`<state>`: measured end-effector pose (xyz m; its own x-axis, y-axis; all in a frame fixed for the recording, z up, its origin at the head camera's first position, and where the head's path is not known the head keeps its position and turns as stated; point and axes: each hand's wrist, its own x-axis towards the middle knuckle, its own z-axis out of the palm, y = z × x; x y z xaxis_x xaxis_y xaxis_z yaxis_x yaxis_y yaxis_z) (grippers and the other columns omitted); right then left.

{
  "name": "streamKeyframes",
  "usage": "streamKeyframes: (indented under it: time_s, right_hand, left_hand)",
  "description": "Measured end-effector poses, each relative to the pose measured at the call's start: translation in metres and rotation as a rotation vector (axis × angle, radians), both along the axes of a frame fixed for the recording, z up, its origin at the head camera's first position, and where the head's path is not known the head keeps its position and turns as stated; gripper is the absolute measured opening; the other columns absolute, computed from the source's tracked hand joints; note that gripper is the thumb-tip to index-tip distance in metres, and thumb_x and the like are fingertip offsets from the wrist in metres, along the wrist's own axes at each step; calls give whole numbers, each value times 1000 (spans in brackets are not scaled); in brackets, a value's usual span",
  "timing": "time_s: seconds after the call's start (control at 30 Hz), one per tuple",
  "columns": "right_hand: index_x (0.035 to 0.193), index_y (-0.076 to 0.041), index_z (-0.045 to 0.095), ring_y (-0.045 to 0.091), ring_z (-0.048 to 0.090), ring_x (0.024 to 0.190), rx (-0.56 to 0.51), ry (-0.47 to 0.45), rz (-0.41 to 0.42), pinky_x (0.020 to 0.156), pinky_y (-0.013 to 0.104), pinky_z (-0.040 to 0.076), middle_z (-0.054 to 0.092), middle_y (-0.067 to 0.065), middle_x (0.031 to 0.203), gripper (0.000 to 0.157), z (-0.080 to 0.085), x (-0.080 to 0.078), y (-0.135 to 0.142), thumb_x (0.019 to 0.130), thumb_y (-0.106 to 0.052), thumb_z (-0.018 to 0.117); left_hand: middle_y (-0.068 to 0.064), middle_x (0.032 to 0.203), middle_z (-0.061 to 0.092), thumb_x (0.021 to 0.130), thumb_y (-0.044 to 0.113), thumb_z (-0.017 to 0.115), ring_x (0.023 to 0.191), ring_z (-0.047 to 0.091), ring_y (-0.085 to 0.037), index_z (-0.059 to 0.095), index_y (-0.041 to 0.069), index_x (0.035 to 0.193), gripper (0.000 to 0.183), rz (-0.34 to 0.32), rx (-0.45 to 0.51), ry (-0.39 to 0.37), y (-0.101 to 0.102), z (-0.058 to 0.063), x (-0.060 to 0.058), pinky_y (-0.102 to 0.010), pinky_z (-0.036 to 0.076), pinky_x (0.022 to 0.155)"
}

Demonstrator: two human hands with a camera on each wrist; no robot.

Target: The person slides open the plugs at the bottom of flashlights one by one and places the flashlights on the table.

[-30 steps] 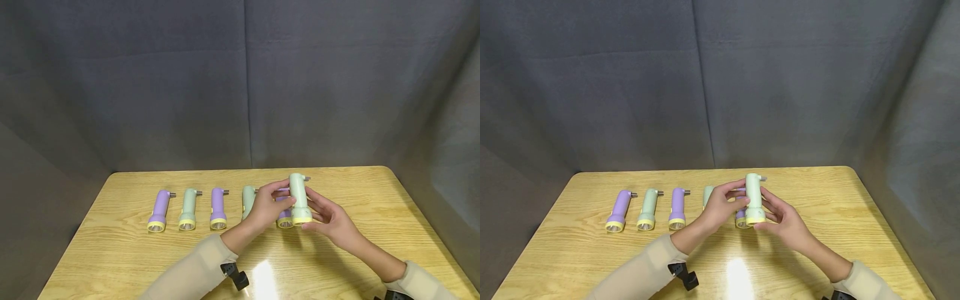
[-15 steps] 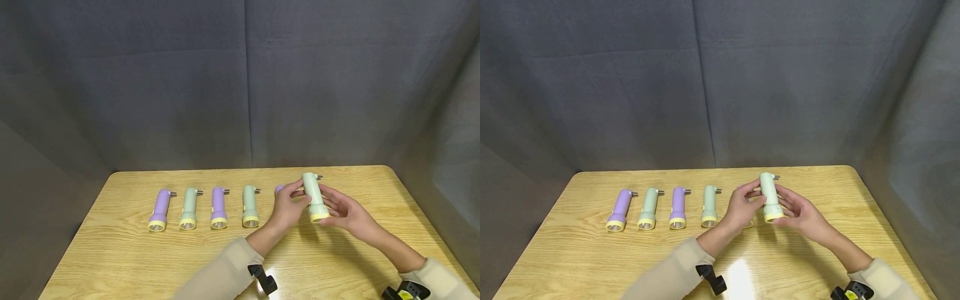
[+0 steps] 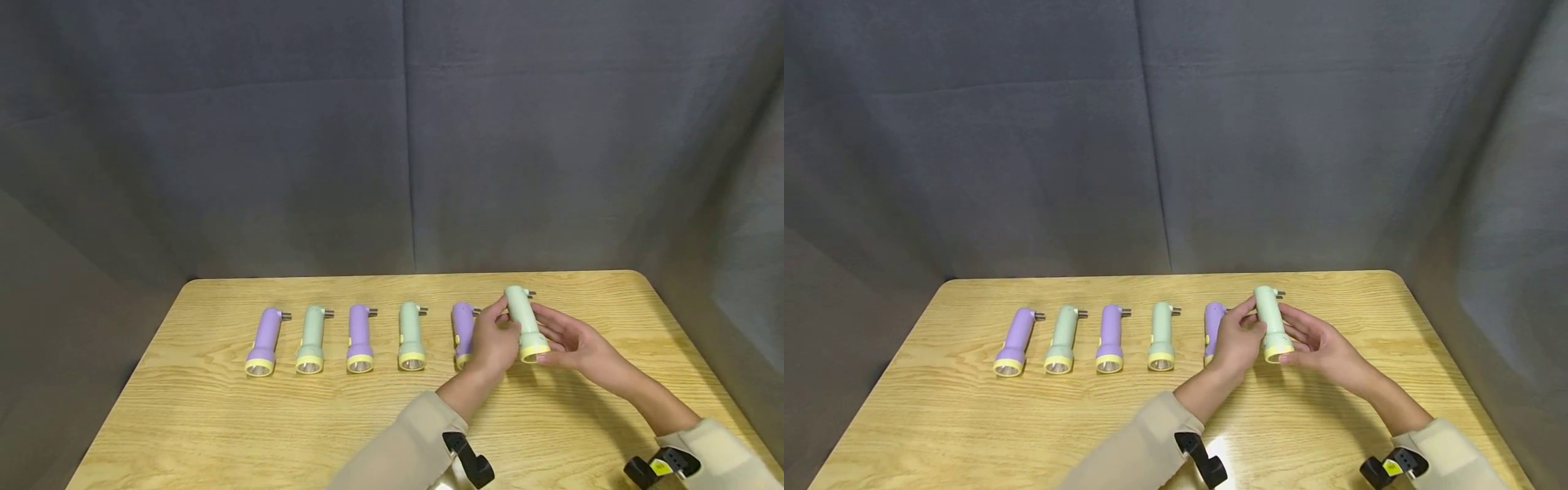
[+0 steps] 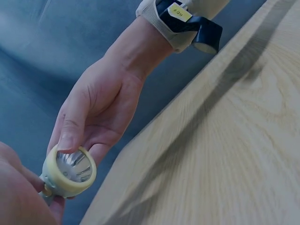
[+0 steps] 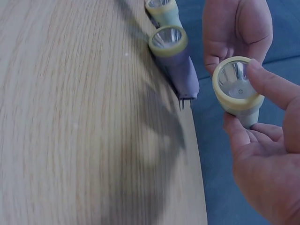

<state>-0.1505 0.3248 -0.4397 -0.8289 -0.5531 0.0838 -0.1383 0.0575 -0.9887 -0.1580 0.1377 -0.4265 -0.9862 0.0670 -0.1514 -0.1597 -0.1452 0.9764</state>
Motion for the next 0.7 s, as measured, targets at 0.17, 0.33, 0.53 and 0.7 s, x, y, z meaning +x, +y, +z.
streamKeyframes:
  time_s: [0.17, 0.33, 0.53, 0.7]
  right_hand:
    - [156, 13, 10, -3, 40, 139, 13, 5, -8, 108, 17, 40, 7, 33, 163, 79, -9, -3, 5, 96, 10, 61]
    - [155, 16, 11, -4, 42, 137, 28, 5, -21, 107, 17, 42, 6, 39, 160, 78, -21, -4, 10, 95, 9, 62]
    - [154, 16, 13, -4, 44, 136, 32, 4, -27, 105, 19, 45, 9, 38, 160, 76, -35, -6, 13, 96, 9, 62]
    - [154, 17, 16, -2, 46, 135, 41, 23, -32, 104, 19, 46, 14, 36, 160, 75, -41, -8, 13, 95, 9, 63]
  left_hand:
    - [-11, 142, 55, 99, -5, 58, 130, 52, -28, 53, 8, 147, 50, 16, 9, -26, 9, -7, 1, -45, 45, 110]
    - [-16, 139, 58, 98, -10, 55, 128, 54, -30, 52, 2, 146, 49, 50, 66, -27, 18, -20, 2, -44, 45, 110]
    - [-21, 140, 58, 99, -12, 52, 131, 54, -34, 51, -2, 146, 48, 85, 100, -39, 26, -29, 2, -45, 44, 111]
    - [-19, 141, 57, 98, -13, 51, 131, 53, -34, 52, -1, 146, 49, 100, 96, -44, 29, -34, 1, -47, 44, 112]
